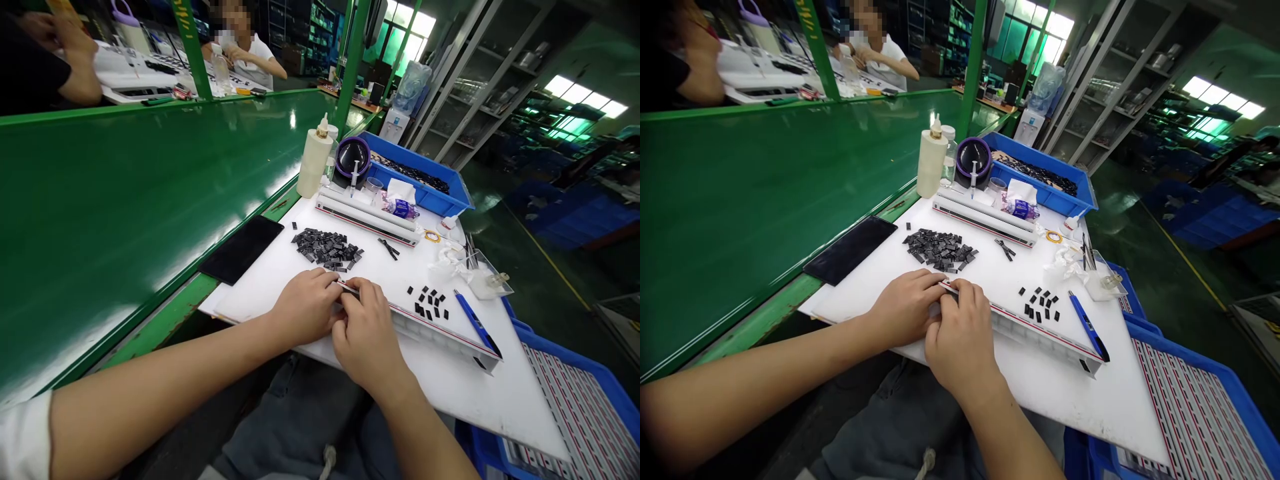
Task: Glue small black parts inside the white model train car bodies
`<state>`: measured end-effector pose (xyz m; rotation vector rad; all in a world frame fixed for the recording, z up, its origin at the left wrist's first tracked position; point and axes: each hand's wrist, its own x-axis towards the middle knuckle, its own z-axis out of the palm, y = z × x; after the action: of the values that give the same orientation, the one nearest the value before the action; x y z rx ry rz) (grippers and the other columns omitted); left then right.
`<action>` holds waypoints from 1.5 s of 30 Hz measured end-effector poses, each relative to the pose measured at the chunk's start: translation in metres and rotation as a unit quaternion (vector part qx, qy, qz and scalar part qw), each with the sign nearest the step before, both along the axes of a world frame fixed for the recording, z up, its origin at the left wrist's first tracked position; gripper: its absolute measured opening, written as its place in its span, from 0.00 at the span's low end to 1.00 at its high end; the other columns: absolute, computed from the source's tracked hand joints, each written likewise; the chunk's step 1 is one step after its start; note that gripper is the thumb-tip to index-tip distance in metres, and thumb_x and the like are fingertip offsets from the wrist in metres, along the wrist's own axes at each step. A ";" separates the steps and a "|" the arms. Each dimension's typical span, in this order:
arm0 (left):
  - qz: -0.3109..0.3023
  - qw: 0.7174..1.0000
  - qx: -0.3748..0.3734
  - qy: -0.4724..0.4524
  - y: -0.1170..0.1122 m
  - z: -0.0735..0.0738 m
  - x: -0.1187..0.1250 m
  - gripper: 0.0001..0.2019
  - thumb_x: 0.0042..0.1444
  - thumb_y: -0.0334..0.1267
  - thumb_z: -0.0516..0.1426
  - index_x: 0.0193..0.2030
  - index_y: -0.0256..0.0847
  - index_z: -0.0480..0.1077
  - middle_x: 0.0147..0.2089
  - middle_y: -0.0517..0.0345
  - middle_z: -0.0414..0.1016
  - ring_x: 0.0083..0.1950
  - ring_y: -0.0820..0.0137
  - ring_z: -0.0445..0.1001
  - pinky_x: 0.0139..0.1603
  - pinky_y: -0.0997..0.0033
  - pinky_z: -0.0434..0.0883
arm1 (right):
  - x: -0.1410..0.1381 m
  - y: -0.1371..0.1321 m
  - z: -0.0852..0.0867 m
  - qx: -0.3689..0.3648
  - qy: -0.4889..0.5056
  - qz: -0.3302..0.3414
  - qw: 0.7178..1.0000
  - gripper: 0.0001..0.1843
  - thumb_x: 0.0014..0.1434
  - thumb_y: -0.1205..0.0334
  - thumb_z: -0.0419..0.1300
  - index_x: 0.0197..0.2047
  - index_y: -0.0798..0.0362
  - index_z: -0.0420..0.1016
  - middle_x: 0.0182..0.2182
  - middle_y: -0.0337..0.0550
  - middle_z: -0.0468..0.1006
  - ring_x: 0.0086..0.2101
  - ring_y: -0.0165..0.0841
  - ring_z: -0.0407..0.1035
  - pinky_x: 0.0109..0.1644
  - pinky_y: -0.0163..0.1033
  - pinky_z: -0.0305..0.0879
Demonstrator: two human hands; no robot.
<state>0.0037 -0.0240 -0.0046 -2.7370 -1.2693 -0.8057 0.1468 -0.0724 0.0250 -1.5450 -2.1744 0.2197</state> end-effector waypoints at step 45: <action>0.004 1.000 0.020 0.002 -0.001 0.003 0.000 0.09 0.53 0.32 0.57 0.39 0.36 0.76 0.45 0.48 0.79 0.41 0.60 0.74 0.43 0.58 0.74 | 0.004 0.005 0.001 -0.016 0.016 -0.009 1.000 0.13 0.54 0.73 0.53 0.41 0.53 0.73 0.49 0.49 0.69 0.51 0.43 0.62 0.56 0.52 0.62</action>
<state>0.0032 -0.0253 -0.0020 -2.6997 -1.2481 -0.8143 0.1507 -0.0678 0.0262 -1.5684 -2.1405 0.2736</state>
